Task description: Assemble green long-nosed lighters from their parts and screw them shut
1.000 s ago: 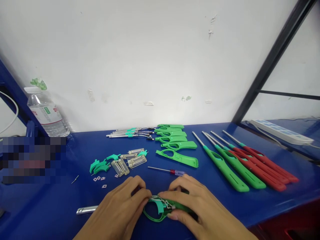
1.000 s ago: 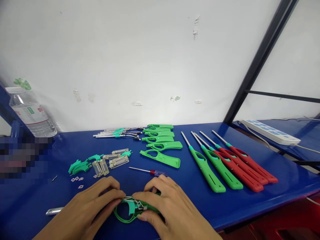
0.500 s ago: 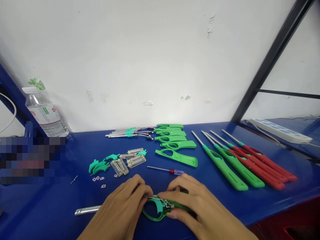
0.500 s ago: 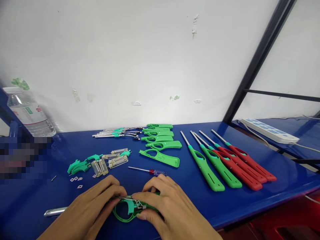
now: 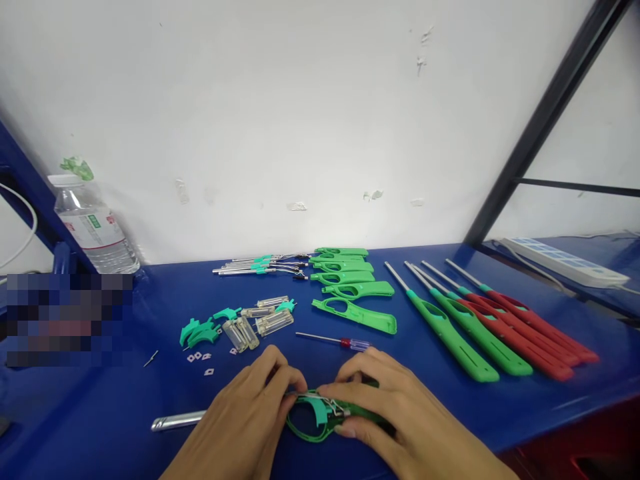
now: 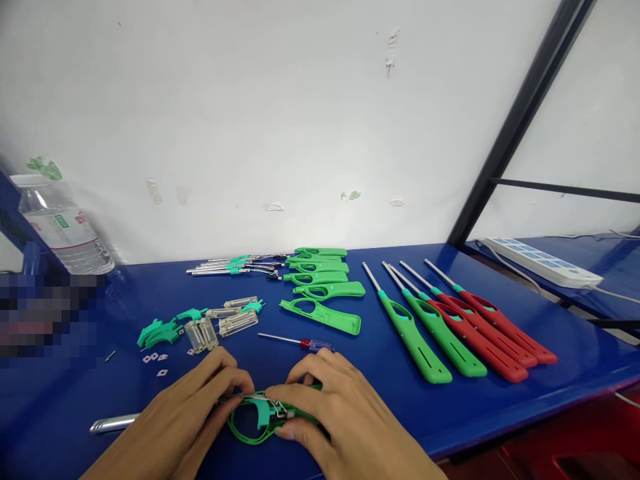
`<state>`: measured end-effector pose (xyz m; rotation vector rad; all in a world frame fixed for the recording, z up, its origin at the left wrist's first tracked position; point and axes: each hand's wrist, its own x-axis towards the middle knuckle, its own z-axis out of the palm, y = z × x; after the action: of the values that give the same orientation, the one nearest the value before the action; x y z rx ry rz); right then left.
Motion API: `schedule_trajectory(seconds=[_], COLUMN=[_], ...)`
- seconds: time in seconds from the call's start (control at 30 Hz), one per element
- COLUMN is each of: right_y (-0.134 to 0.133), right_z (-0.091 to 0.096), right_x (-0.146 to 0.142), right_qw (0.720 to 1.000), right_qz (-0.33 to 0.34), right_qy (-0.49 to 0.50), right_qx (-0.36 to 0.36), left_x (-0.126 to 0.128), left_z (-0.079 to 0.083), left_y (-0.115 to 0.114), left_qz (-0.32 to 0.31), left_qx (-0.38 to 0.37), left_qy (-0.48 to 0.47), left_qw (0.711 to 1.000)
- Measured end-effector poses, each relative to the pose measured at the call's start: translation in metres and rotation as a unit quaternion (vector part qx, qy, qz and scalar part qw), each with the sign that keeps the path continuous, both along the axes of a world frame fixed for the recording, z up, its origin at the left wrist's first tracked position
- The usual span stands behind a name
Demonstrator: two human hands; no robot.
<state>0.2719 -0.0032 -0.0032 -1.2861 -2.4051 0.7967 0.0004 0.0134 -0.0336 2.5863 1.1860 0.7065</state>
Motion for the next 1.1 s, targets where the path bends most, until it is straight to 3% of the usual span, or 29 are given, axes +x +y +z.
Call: schedule_trajectory(seconds=[0.33, 0.53, 1.1], right_y=[-0.001, -0.002, -0.001], right_z=[-0.002, -0.006, -0.010], right_x=[-0.001, -0.001, 0.002], right_qw=[1.000, 0.999, 0.996], right_qz=[-0.006, -0.013, 0.010], right_qy=[0.017, 0.038, 0.036], right_qx=[0.007, 0.028, 0.079], left_x=[-0.012, -0.007, -0.007], left_z=[0.004, 0.010, 0.006], left_y=[0.000, -0.004, 0.000], left_qz=[-0.028, -0.026, -0.045], left_qx=[0.099, 0.087, 0.116], left_qy=[0.074, 0.073, 0.075], left_qw=[0.992, 0.993, 0.989])
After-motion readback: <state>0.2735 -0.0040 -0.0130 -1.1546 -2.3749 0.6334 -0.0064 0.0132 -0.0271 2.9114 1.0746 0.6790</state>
